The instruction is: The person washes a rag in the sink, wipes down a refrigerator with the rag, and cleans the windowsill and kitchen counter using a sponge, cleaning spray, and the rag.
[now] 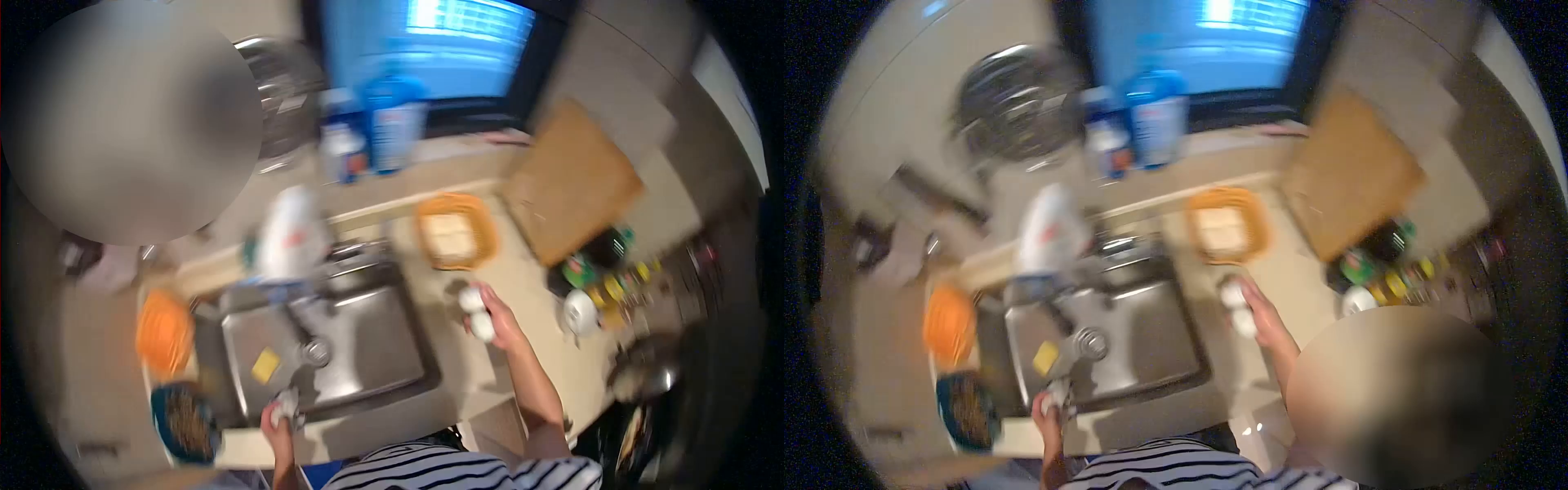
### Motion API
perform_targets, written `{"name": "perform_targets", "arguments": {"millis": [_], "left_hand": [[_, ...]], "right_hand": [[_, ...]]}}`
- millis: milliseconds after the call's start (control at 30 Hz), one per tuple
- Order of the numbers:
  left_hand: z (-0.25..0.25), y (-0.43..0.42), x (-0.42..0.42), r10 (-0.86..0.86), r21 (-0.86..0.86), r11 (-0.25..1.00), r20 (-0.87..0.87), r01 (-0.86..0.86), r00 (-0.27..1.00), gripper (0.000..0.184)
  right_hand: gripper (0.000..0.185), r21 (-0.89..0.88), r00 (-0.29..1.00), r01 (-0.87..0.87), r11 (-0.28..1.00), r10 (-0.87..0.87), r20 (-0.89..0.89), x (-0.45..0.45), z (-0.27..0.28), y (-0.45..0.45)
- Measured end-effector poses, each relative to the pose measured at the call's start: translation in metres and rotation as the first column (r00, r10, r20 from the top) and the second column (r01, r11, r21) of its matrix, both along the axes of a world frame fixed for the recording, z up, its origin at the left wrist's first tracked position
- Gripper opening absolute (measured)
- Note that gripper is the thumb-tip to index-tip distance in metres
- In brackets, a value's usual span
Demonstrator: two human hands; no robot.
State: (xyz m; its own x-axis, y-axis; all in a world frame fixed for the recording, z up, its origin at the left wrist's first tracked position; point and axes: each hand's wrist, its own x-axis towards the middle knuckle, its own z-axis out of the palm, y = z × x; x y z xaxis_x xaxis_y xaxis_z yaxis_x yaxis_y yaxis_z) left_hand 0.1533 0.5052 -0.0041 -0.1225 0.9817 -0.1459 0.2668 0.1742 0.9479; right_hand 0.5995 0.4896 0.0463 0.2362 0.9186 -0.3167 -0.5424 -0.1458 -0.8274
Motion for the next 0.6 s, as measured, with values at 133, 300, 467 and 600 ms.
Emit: {"name": "perform_targets", "arguments": {"millis": [133, 300, 467, 600], "left_hand": [[-0.042, -0.013, -0.068, 0.161, 0.298, 0.949, -0.183, -0.101, 0.970, 0.031], [-0.072, -0.017, -0.110, 0.185, 0.372, 0.927, -0.326, -0.055, 0.927, 0.031], [-0.104, -0.019, -0.128, 0.121, 0.420, 0.901, -0.489, 0.112, 0.864, 0.035], [-0.083, -0.018, -0.131, 0.090, 0.260, 0.965, -0.421, 0.024, 0.903, 0.037]], "right_hand": [[0.036, -0.201, 0.892, -0.442, 0.874, 0.406, -0.197, -0.143, -0.018, 0.038], [0.033, -0.140, 0.613, -0.789, 0.599, 0.749, -0.252, -0.340, 0.005, 0.127], [0.027, -0.060, 0.472, -0.874, 0.482, 0.813, -0.341, -0.513, -0.013, 0.260], [0.023, -0.183, 0.548, -0.836, 0.517, 0.797, -0.254, -0.602, -0.046, 0.341]]}}
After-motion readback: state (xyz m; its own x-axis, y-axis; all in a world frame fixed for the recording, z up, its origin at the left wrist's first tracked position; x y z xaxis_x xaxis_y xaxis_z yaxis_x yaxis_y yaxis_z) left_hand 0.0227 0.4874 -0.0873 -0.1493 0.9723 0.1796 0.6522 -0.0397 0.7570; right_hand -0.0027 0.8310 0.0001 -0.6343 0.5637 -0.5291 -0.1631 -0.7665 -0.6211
